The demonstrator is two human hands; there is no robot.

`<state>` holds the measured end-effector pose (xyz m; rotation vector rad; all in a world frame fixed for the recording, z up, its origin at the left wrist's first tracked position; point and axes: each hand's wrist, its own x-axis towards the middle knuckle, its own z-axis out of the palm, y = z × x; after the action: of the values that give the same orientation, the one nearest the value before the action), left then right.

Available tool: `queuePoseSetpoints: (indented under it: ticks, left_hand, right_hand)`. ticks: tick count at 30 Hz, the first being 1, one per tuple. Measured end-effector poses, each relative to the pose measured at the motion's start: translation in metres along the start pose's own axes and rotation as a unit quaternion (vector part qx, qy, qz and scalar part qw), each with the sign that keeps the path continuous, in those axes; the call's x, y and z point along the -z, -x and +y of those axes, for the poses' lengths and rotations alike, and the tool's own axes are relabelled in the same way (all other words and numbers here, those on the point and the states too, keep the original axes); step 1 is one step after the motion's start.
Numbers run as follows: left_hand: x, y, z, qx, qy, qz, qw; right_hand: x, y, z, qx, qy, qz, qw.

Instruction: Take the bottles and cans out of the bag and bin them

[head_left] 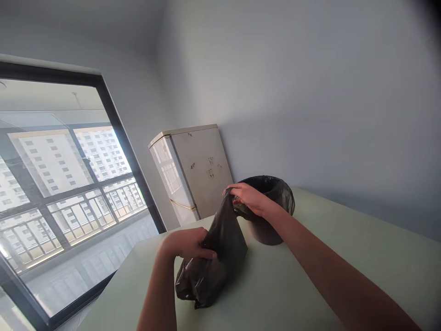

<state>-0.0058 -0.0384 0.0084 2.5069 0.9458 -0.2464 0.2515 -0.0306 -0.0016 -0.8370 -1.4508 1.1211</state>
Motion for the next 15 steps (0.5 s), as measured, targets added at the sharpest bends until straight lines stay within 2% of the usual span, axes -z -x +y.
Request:
queuePoseSetpoints:
  ticks: [2,5,8,10,12,15]
  left_hand:
    - [0.002,0.005,-0.001,0.001,0.029,0.020,0.999]
    - [0.008,0.014,-0.007,-0.049,0.050,0.080,0.994]
    - [0.015,0.018,-0.013,-0.101,0.030,0.194,0.975]
    - [0.018,0.017,-0.014,-0.105,0.011,0.283,0.953]
    - [0.019,0.014,-0.012,-0.111,0.023,0.344,0.932]
    - [0.018,0.012,-0.011,-0.149,0.091,0.355,0.918]
  right_hand:
    - [0.004,0.001,-0.003,0.016,-0.016,-0.001,1.000]
    - [0.010,0.002,-0.008,0.017,-0.052,-0.021,0.998]
    - [0.014,0.002,-0.007,0.003,-0.040,-0.022,0.999]
    - [0.016,0.001,-0.004,-0.007,0.017,-0.041,0.999]
    - [0.019,0.001,-0.001,-0.020,0.085,-0.094,0.992]
    - [0.021,0.003,0.001,-0.041,0.156,-0.192,0.968]
